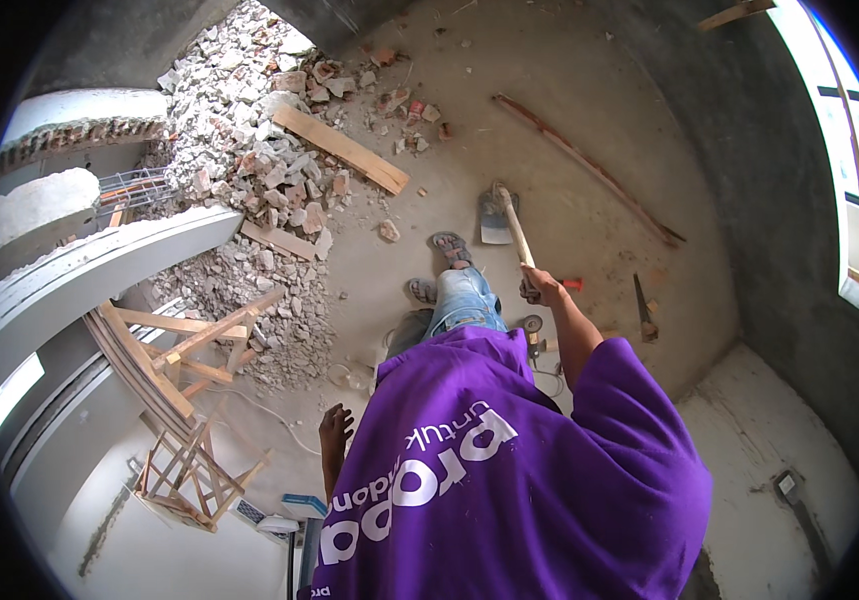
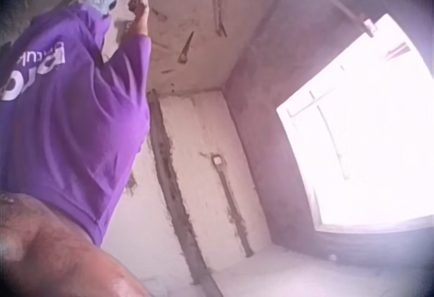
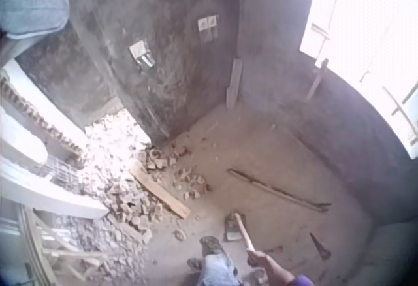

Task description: The person sits on the floor and uses an angle grinder to sharpen the metal blade of a hoe. They hold the tool with one hand and the hoe with the other, grinding the edge and the metal head while sparks fly.

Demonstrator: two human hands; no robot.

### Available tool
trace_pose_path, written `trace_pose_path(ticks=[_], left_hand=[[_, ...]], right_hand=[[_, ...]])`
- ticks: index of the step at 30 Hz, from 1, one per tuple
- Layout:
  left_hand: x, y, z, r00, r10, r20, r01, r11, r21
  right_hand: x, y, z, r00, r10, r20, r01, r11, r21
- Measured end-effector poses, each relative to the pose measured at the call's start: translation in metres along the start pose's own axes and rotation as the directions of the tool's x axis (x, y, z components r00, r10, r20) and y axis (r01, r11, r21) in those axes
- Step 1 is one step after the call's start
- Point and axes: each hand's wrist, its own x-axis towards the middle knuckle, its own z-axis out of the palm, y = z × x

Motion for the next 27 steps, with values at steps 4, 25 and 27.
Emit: trace_pose_path(ticks=[4, 25, 27], left_hand=[[0.004, -0.012, 0.009, 0.999, -0.029, 0.023, 0.029, 1.0, -0.012], [-0.073, -0.037, 0.017, 0.988, -0.151, -0.027, 0.148, 0.984, -0.099], [-0.077, -0.035, 0.019, 0.985, -0.17, -0.031, 0.168, 0.983, -0.068]], right_hand=[[0.002, -0.005, 0.001, 1.0, 0.008, 0.007, -0.008, 0.999, 0.046], [0.11, -0.077, 0.021, 0.998, 0.061, 0.008, -0.058, 0.966, -0.25], [0.124, -0.075, 0.019, 0.998, 0.057, 0.039, -0.051, 0.988, -0.147]])
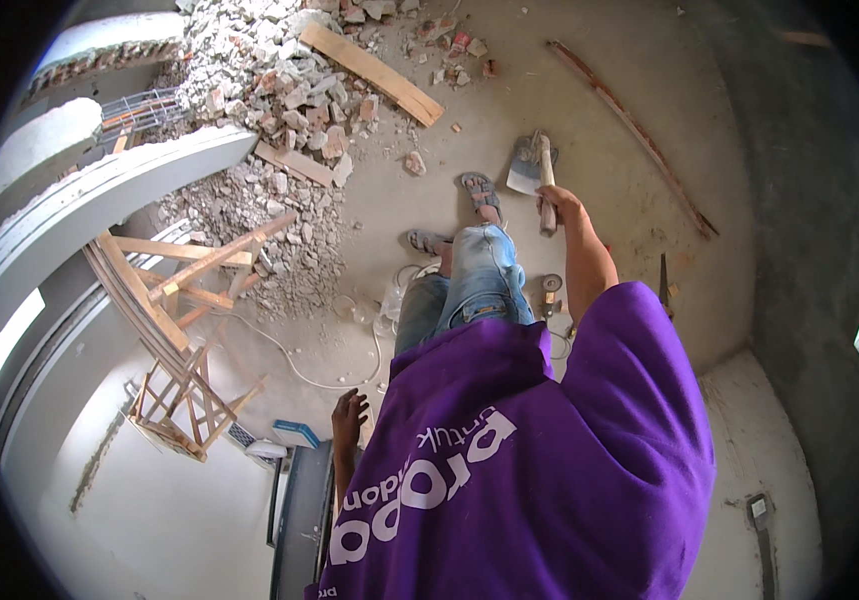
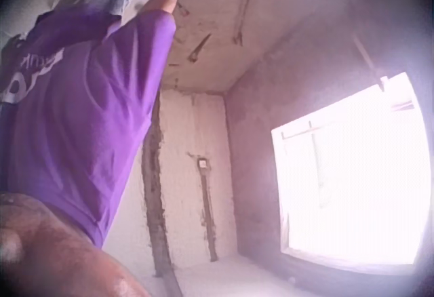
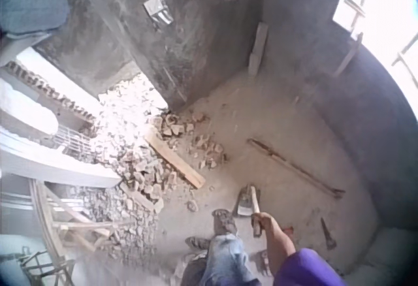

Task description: The person sits on the floor and uses an angle grinder to sharpen the metal blade of a hoe. They hold the tool with one hand and the hoe with the other, grinding the edge and the metal head while sparks fly.

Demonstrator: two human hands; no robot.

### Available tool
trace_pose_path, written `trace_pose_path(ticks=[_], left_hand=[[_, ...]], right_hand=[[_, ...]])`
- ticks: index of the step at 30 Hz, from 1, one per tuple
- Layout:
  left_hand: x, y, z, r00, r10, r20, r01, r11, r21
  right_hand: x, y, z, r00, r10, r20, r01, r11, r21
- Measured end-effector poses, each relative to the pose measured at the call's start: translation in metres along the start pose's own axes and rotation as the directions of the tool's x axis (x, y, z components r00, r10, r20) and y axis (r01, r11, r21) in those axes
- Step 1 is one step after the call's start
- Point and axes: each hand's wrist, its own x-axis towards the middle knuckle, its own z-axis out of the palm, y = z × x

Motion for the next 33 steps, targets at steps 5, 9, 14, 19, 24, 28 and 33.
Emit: trace_pose_path(ticks=[5, 9, 14, 19, 24, 28, 33], left_hand=[[0.026, 0.022, 0.029, 0.995, 0.061, 0.079, -0.058, 0.997, -0.047], [0.043, 0.002, 0.03, 0.994, 0.103, 0.041, -0.1, 0.993, -0.063], [0.12, 0.015, 0.053, 0.947, 0.302, 0.11, -0.304, 0.953, 0.005], [0.167, 0.144, 0.127, 0.704, 0.701, 0.112, -0.707, 0.706, 0.023], [0.102, 0.301, 0.158, 0.22, 0.95, 0.222, -0.862, 0.083, 0.501], [0.08, 0.388, 0.129, -0.242, 0.706, 0.666, -0.844, -0.492, 0.215], [0.064, 0.391, 0.079, -0.028, 0.63, 0.776, -0.893, -0.366, 0.264]], right_hand=[[-0.013, -0.014, -0.016, 0.924, -0.383, 0.0, 0.359, 0.864, 0.354], [-0.092, -0.028, 0.057, 0.938, -0.329, 0.108, 0.16, 0.689, 0.707], [-0.22, -0.035, 0.11, 0.962, -0.198, 0.189, -0.016, 0.649, 0.761], [-0.357, -0.003, 0.133, 0.854, -0.239, 0.462, -0.046, 0.85, 0.525], [-0.493, 0.009, 0.12, 0.725, -0.172, 0.667, -0.326, 0.768, 0.551], [-0.554, 0.015, 0.121, 0.551, -0.221, 0.805, -0.357, 0.809, 0.466], [-0.558, 0.029, 0.116, 0.562, -0.377, 0.736, 0.231, 0.926, 0.297]])
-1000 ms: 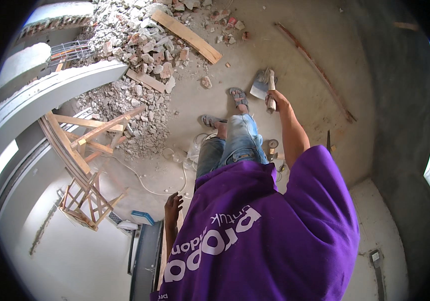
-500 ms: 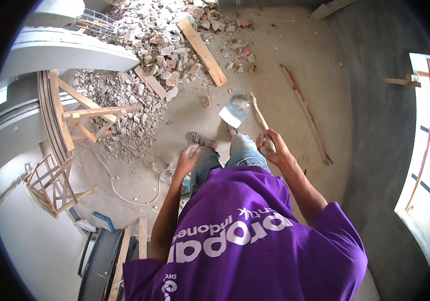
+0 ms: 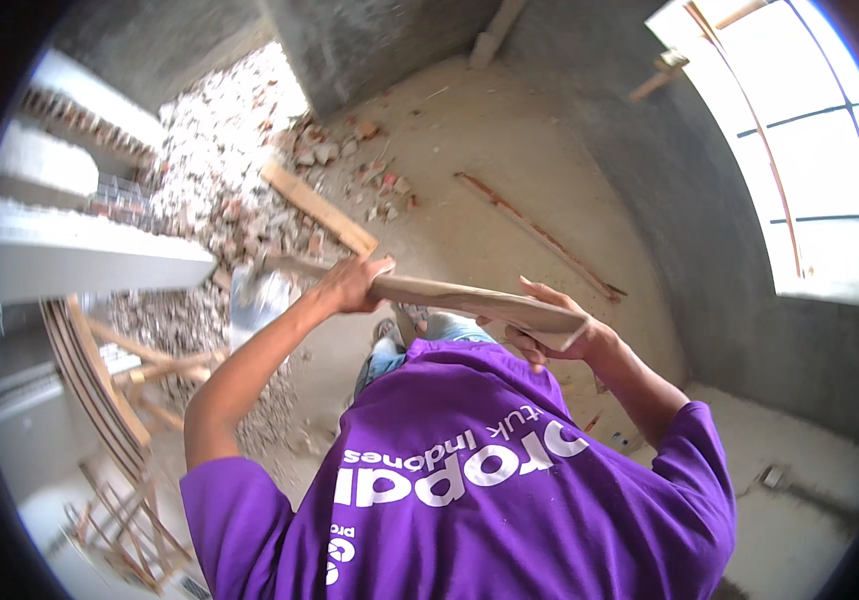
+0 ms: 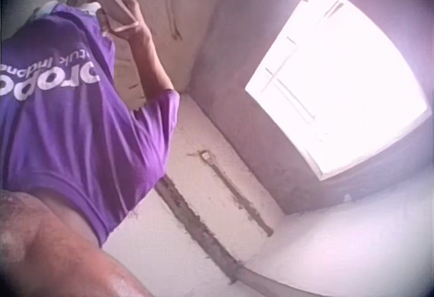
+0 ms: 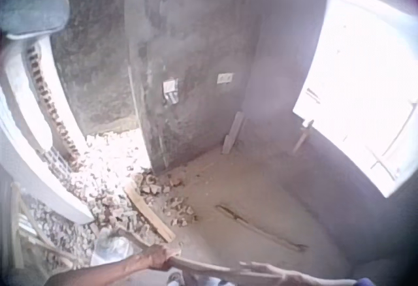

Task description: The person sits on the floor and uses an angle grinder to sharpen the metal blade of a hoe. They hold the tool with one hand and the hoe with the other, grinding the edge and the metal head while sparks fly.

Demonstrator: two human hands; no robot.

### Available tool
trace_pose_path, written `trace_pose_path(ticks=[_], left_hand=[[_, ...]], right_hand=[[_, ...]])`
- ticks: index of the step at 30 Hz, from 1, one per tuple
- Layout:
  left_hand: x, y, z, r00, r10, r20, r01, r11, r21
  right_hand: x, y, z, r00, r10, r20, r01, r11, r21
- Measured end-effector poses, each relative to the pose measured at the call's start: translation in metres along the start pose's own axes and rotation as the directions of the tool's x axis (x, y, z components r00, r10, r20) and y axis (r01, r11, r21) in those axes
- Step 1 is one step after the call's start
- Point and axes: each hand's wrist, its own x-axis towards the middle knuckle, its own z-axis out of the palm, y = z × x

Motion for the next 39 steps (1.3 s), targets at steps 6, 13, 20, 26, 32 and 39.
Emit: trace_pose_path(ticks=[6, 13, 20, 26, 32, 39], left_hand=[[-0.049, 0.047, -0.025, 0.976, -0.213, 0.034, 0.215, 0.975, -0.053], [-0.097, 0.104, -0.024, 0.894, -0.446, 0.052, 0.449, 0.891, -0.069], [-0.142, 0.113, -0.008, 0.846, -0.533, 0.003, 0.529, 0.838, -0.133], [-0.165, 0.117, 0.005, 0.79, -0.612, -0.042, 0.603, 0.787, -0.132], [-0.166, 0.126, 0.003, 0.757, -0.651, -0.062, 0.642, 0.758, -0.117], [-0.175, 0.114, 0.018, 0.786, -0.605, -0.129, 0.594, 0.796, -0.112]], right_hand=[[0.004, 0.051, 0.02, 0.667, -0.704, -0.243, 0.626, 0.707, -0.329], [0.075, 0.063, 0.04, 0.303, -0.898, -0.319, 0.481, 0.433, -0.762], [0.09, 0.062, 0.041, 0.298, -0.892, -0.339, 0.554, 0.451, -0.7], [0.089, 0.051, 0.046, 0.161, -0.95, -0.269, 0.596, 0.311, -0.74], [0.101, 0.057, 0.052, 0.153, -0.957, -0.247, 0.638, 0.287, -0.715], [0.12, 0.077, 0.054, 0.419, -0.866, -0.273, 0.441, 0.457, -0.772]])
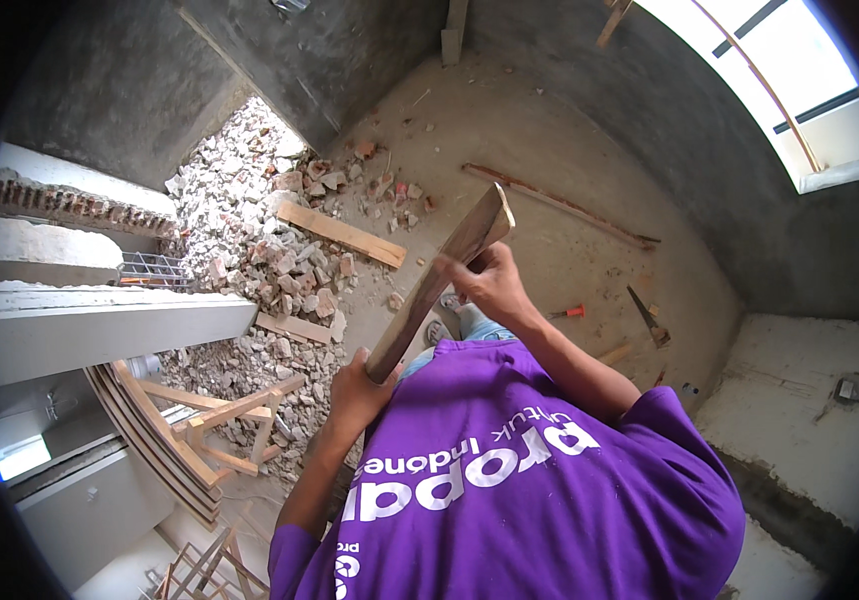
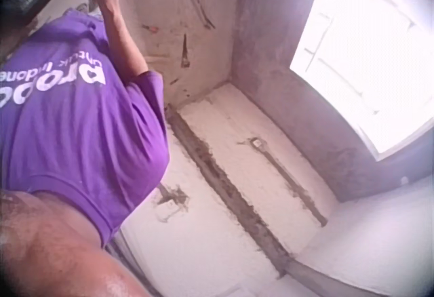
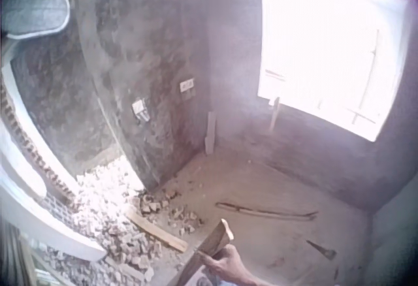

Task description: The person sits on the floor and uses an angle grinder to sharpen the metal blade of a hoe. They hold the tool with one hand and the hoe with the other, grinding the edge and the metal head while sparks fly.

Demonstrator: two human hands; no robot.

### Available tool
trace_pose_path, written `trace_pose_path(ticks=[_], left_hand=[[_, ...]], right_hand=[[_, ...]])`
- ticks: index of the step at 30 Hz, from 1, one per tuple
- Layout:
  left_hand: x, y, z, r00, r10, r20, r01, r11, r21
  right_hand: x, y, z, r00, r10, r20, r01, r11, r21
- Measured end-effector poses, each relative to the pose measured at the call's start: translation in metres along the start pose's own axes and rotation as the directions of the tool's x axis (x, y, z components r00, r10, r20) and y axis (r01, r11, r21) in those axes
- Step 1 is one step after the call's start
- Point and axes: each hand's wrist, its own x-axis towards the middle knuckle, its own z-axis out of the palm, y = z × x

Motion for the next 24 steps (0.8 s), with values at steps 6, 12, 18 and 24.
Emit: trace_pose_path(ticks=[6, 12, 18, 24], left_hand=[[0.001, 0.015, -0.004, 0.996, -0.05, 0.077, 0.053, 0.998, -0.034], [0.011, 0.013, 0.009, 0.99, 0.12, 0.07, -0.118, 0.992, -0.036], [0.027, 0.033, 0.015, 0.943, 0.242, 0.226, -0.215, 0.967, -0.137], [0.036, 0.06, 0.007, 0.897, 0.218, 0.385, -0.171, 0.973, -0.154]], right_hand=[[-0.014, 0.008, 0.008, 0.992, -0.124, -0.03, 0.124, 0.992, 0.028], [-0.018, -0.013, -0.038, 0.918, -0.237, -0.319, 0.238, 0.971, -0.036], [-0.038, -0.018, -0.061, 0.876, -0.24, -0.418, 0.273, 0.962, 0.018], [-0.067, 0.017, -0.036, 0.969, -0.125, -0.212, 0.114, 0.991, -0.066]])
